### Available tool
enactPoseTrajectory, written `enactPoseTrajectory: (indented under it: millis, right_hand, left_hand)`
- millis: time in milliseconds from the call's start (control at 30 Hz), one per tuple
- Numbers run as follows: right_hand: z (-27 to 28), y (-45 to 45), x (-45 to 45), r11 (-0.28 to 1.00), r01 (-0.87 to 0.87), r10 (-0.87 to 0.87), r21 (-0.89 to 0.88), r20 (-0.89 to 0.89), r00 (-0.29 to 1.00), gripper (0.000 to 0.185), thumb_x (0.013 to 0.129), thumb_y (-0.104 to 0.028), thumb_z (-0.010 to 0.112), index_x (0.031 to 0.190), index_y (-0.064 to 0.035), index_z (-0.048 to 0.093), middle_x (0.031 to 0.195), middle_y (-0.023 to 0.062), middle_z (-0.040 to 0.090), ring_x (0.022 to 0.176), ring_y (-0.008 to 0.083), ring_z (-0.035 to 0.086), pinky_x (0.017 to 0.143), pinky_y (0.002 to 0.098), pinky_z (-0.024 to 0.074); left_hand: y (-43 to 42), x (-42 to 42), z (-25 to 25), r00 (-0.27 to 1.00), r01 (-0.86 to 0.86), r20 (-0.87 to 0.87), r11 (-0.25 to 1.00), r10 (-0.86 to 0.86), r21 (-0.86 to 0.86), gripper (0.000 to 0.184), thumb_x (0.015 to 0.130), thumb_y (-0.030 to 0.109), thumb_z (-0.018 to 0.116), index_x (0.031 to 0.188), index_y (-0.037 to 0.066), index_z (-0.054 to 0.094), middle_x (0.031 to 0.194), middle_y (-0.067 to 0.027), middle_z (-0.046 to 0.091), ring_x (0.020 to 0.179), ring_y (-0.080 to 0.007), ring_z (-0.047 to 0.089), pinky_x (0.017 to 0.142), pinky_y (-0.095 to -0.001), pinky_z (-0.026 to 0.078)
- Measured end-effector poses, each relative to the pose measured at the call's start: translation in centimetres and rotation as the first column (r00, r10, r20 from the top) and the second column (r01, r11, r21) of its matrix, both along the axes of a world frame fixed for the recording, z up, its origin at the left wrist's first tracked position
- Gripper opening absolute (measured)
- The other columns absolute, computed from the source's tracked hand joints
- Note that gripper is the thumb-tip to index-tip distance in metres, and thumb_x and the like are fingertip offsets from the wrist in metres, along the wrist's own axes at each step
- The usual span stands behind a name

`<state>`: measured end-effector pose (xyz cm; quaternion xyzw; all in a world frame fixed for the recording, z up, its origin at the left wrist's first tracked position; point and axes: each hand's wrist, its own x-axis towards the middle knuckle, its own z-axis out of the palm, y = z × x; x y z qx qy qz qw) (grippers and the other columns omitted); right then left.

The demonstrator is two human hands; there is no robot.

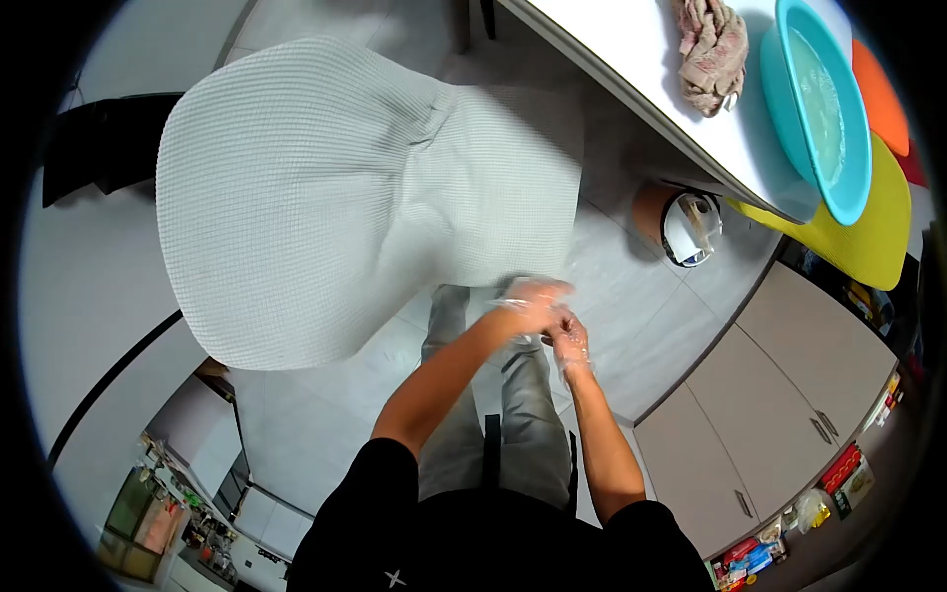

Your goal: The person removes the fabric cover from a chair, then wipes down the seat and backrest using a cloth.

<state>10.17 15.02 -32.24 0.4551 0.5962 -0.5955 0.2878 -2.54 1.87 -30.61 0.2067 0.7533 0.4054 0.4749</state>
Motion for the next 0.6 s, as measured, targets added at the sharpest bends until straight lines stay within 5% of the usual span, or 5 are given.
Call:
enactPoseTrajectory:
  millis: [133,267,400,467,600]
  right_hand:
    - [-1.6,0.9,-2.4,0.997,-0.052,0.056,0.048,-0.08,0.995,0.041,0.093,-0.015,0.066,0.13,-0.0002,0.058,0.115,0.0125,0.069,0.103,0.0227,0.065,0.092,0.0359,0.0522]
    - [-6.0,1.8,-6.3,0.963,-0.018,0.08,0.27,-0.222,0.972,0.055,0.094,-0.028,0.066,0.138,0.0015,0.053,0.139,0.0211,0.057,0.132,0.0299,0.052,0.11,0.0388,0.0397]
    - [-11.7,2.5,-9.9,0.988,0.018,-0.002,0.156,-0.097,0.995,0.076,0.096,-0.048,0.058,0.15,0.0011,0.04,0.153,0.022,0.043,0.142,0.0311,0.041,0.117,0.0413,0.031]
    - [-14.0,3.2,-10.3,1.0,0.007,-0.008,-0.016,-0.039,0.999,0.082,0.097,-0.06,0.049,0.152,0.0003,0.039,0.156,0.0189,0.041,0.143,0.0305,0.039,0.117,0.0424,0.0296]
    - [-16.6,3.7,-11.2,0.845,0.423,-0.4,-0.327,0.139,0.906,0.08,0.099,-0.063,0.042,0.151,-0.0019,0.042,0.152,0.015,0.048,0.138,0.0299,0.044,0.115,0.0408,0.0335]
  left_hand:
    - [-7.7,0.0,-2.6,0.966,-0.235,-0.193,0.892,0.171,-0.385,0.049,0.095,0.033,0.061,0.138,0.01,0.057,0.143,-0.0203,0.054,0.132,-0.0349,0.052,0.112,-0.0443,0.04]
    - [-11.2,-1.1,-4.6,0.916,-0.22,-0.4,0.861,0.02,-0.459,0.061,0.095,0.032,0.062,0.149,0.012,0.044,0.159,-0.0185,0.035,0.145,-0.0353,0.035,0.119,-0.0435,0.031]
    - [-7.1,-4.3,-3.2,0.9,-0.073,-0.406,0.862,-0.16,-0.502,0.075,0.092,0.038,0.066,0.156,0.015,0.033,0.163,-0.0197,0.027,0.149,-0.0403,0.026,0.12,-0.0472,0.029]
    - [-5.0,-4.6,-4.7,0.946,0.061,-0.228,0.82,-0.229,-0.57,0.085,0.089,0.044,0.069,0.158,0.016,0.028,0.164,-0.0204,0.024,0.151,-0.0417,0.023,0.119,-0.0484,0.03]
    - [-2.2,-5.3,-5.4,0.934,0.233,-0.024,0.657,-0.357,-0.717,0.101,0.083,0.056,0.072,0.161,0.019,0.019,0.165,-0.0209,0.019,0.152,-0.0422,0.018,0.119,-0.0495,0.031]
